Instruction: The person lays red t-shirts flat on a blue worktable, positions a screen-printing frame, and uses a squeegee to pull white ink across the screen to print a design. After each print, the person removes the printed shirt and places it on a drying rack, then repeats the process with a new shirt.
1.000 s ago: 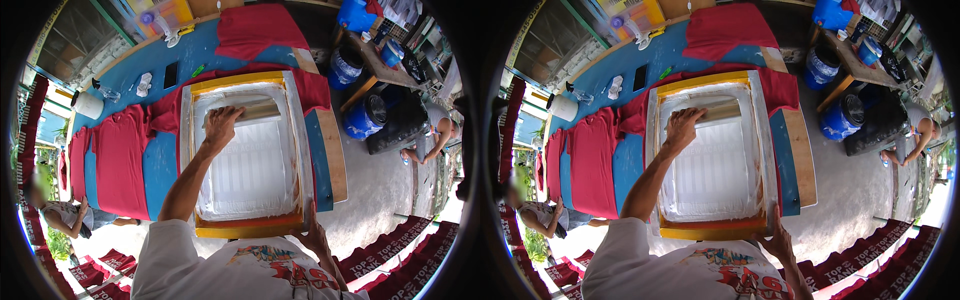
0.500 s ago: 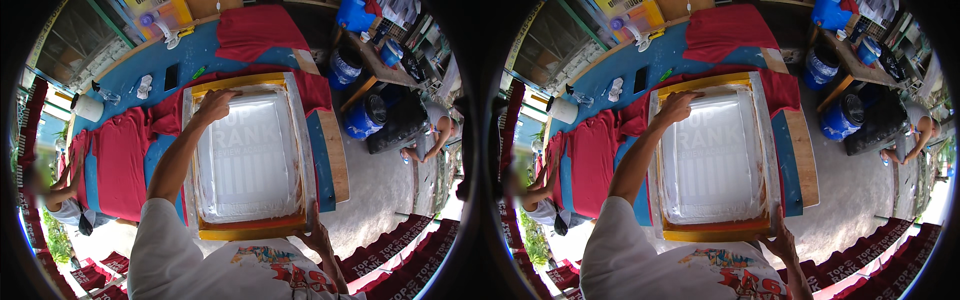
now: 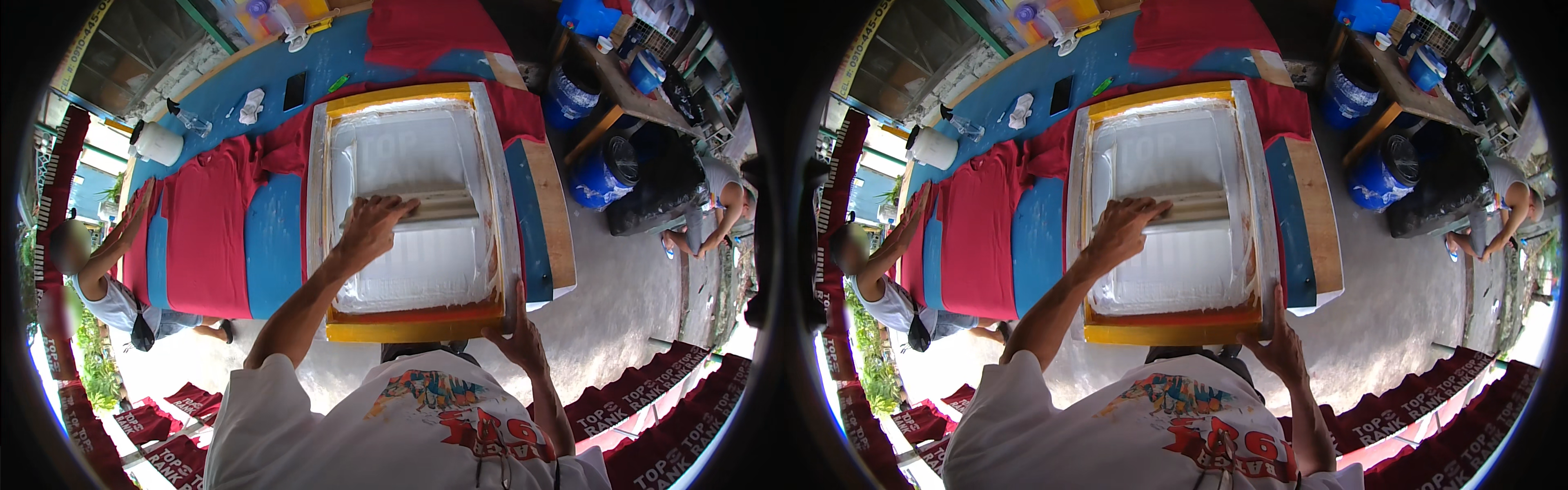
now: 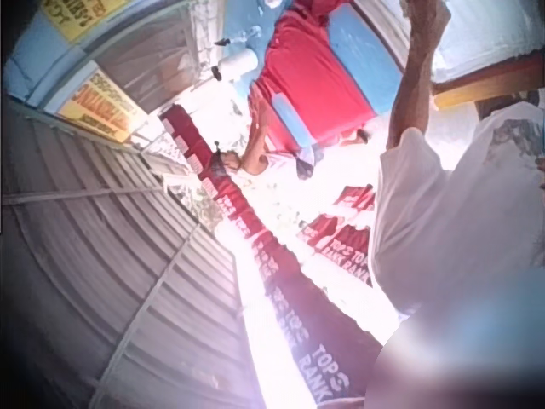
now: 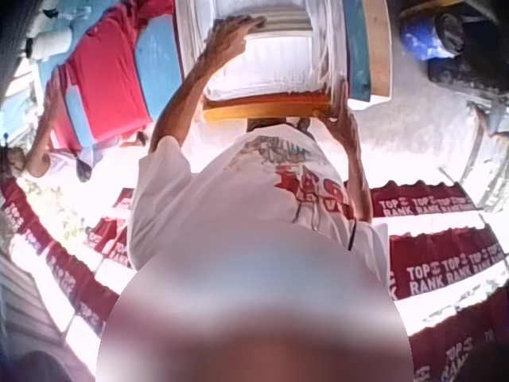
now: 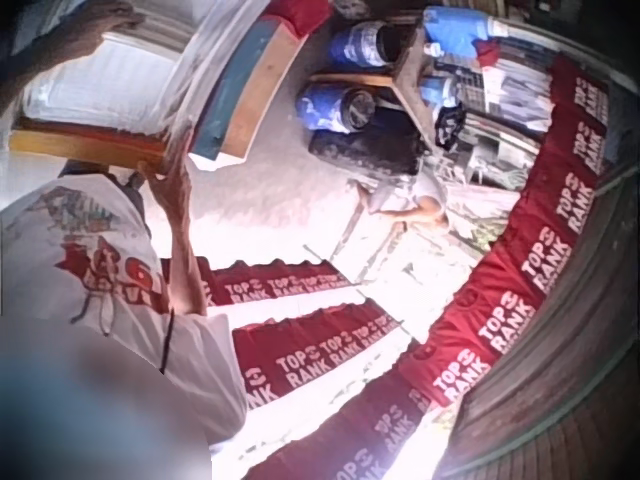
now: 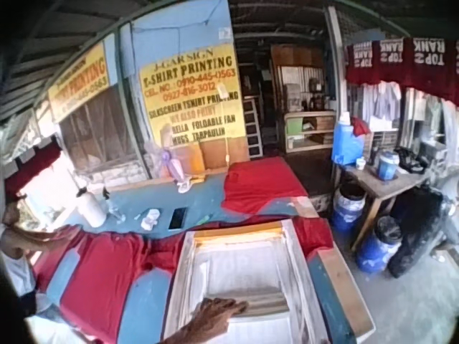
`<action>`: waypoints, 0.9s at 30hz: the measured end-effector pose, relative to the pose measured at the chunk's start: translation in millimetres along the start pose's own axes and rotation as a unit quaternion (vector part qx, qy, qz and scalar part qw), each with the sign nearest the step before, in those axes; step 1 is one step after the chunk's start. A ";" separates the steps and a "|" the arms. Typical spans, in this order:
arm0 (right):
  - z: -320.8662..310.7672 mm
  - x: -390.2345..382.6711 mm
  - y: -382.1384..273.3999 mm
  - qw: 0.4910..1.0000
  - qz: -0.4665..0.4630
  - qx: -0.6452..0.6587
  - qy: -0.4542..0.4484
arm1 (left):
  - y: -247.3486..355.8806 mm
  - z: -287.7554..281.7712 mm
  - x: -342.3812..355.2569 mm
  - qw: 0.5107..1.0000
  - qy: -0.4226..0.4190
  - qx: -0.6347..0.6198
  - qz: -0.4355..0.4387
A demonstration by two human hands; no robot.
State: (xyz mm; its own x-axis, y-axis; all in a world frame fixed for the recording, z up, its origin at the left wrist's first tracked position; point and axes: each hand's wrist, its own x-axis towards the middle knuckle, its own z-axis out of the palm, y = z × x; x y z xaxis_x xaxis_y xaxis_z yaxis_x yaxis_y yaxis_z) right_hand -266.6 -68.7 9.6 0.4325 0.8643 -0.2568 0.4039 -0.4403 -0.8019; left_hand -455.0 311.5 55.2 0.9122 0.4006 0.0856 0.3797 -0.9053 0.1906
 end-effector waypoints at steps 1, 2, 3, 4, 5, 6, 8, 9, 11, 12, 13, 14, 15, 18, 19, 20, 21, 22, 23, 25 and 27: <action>0.1 -0.2 0.2 1.000 0.002 0.008 -0.001 | 15.9 2.4 -19.5 0.999 0.043 -0.014 0.011; 0.7 0.2 -0.1 1.000 -0.003 0.007 0.009 | 31.4 3.9 -38.5 0.999 0.037 -0.016 0.003; 0.7 0.4 -0.5 1.000 -0.005 0.009 0.011 | 46.4 4.8 -55.2 1.000 0.023 -0.008 -0.007; 0.8 0.5 -1.3 1.000 -0.008 0.010 0.013 | 60.6 5.1 -71.1 1.000 0.019 -0.013 -0.013; 0.8 0.8 -2.1 1.000 -0.010 0.011 0.015 | 74.5 5.1 -86.0 1.000 0.010 -0.012 -0.021; 0.4 0.3 -2.8 0.999 -0.022 0.025 0.014 | 86.3 4.8 -98.1 1.000 0.009 -0.011 -0.027; 0.6 0.1 -4.3 0.999 -0.033 0.026 0.021 | 104.8 4.8 -116.3 0.997 -0.021 -0.041 -0.055; 0.5 -0.4 -4.5 0.999 -0.039 0.025 0.024 | 111.7 5.5 -122.8 0.997 -0.011 -0.047 -0.059; 1.0 -0.9 -4.1 0.998 -0.051 0.014 0.032 | 121.5 8.2 -131.9 0.997 0.008 -0.059 -0.058; 1.3 -0.4 -3.6 0.998 -0.059 0.010 0.038 | 123.7 9.8 -134.3 0.996 0.024 -0.067 -0.055; 1.2 -1.0 -2.7 0.998 -0.049 0.009 0.032 | 125.7 12.0 -136.3 0.996 0.025 -0.060 -0.056; 1.1 -1.3 -1.5 0.999 -0.039 0.008 0.025 | 126.9 14.4 -137.7 0.996 0.033 -0.056 -0.056; 1.1 -0.7 -0.5 0.998 -0.048 0.013 0.027 | 127.3 16.4 -138.8 0.996 0.042 -0.051 -0.057; 2.5 0.5 1.6 0.998 -0.057 -0.019 0.032 | 126.7 20.7 -142.5 0.997 0.030 -0.057 -0.045; 2.5 1.0 2.0 0.998 -0.059 -0.022 0.030 | 126.3 21.9 -142.8 0.997 0.041 -0.052 -0.038; 2.5 1.2 1.9 0.997 -0.071 -0.019 0.032 | 126.4 22.8 -143.6 0.997 0.047 -0.045 -0.033; 2.6 1.6 1.5 0.994 -0.096 -0.015 0.041 | 126.2 23.1 -144.1 0.998 0.046 -0.039 -0.027; 2.5 1.7 0.8 0.997 -0.073 -0.023 0.030 | 126.6 23.2 -144.4 0.998 0.049 -0.039 -0.028; 2.2 1.4 -0.1 0.997 -0.062 -0.031 0.027 | 126.9 22.7 -144.9 0.998 0.053 -0.037 -0.028; 1.4 0.6 -2.3 0.998 -0.044 -0.033 0.019 | 127.3 19.7 -143.4 0.998 0.050 -0.039 -0.027; -0.1 -0.4 -4.0 0.998 -0.050 -0.018 0.020 | 126.3 12.9 -139.4 0.998 0.048 -0.029 -0.026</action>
State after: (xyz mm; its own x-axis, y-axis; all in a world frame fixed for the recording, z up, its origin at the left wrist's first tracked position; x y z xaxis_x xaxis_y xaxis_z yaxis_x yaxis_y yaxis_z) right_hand -268.3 -67.3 13.0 0.4204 0.8943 -0.1532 0.4749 -0.3608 -0.8027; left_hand -532.2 139.6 54.7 0.8714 0.4617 0.1659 0.4149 -0.8740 0.2528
